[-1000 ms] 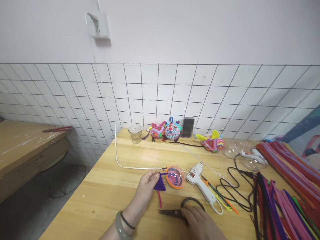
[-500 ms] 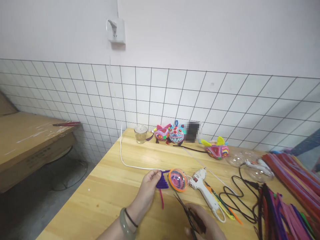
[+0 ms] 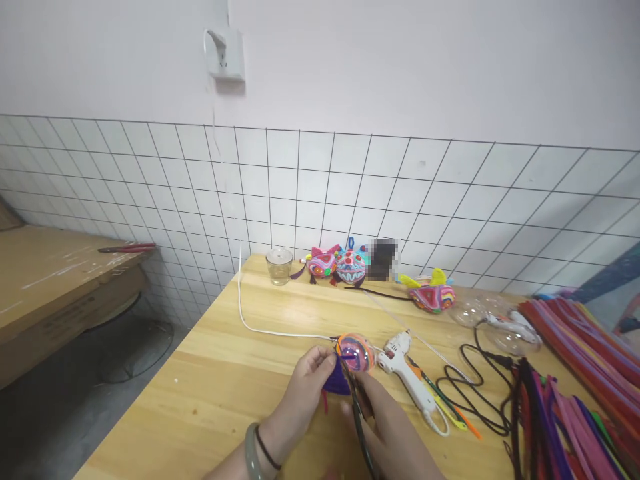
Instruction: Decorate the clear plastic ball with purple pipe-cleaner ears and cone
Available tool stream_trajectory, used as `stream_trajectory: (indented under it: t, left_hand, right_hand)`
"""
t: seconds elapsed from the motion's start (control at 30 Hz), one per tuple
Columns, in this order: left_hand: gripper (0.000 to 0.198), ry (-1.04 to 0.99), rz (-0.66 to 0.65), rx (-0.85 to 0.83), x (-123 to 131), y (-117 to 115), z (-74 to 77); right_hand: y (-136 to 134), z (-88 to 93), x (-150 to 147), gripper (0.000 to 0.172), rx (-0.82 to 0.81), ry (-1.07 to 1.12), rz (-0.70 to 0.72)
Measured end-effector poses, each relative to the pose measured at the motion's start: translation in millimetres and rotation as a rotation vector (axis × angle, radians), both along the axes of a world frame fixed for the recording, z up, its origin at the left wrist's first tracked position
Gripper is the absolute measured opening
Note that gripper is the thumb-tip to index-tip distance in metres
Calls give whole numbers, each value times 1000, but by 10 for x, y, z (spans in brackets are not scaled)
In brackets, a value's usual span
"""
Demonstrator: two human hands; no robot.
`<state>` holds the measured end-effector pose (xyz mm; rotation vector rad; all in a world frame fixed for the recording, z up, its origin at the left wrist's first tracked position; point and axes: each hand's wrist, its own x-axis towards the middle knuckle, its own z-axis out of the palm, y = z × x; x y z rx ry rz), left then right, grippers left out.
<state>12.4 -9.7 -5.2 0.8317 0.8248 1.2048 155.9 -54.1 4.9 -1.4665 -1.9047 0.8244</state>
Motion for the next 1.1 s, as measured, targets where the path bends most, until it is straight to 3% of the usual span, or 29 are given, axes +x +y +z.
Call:
stream_trajectory:
  t: [0.17, 0.43, 0.77, 0.97, 1.1]
  left_hand:
    - [31, 39, -33, -10, 3, -9, -15]
    - [28, -1, -20, -31, 22, -21, -68]
    - [23, -17, 14, -18, 28, -31, -87]
    - [24, -15, 34, -47, 31, -17, -105]
    - [23, -38, 40, -67, 21, 13, -120]
  right_hand:
    - [18, 29, -34, 44, 97, -204, -11]
    - [29, -60, -69, 37, 206, -323, -29]
    - [41, -75, -79, 25, 122, -422, 33]
    - [38, -136, -94, 37, 78, -485, 21]
    - [17, -34, -81, 34, 10, -385, 24]
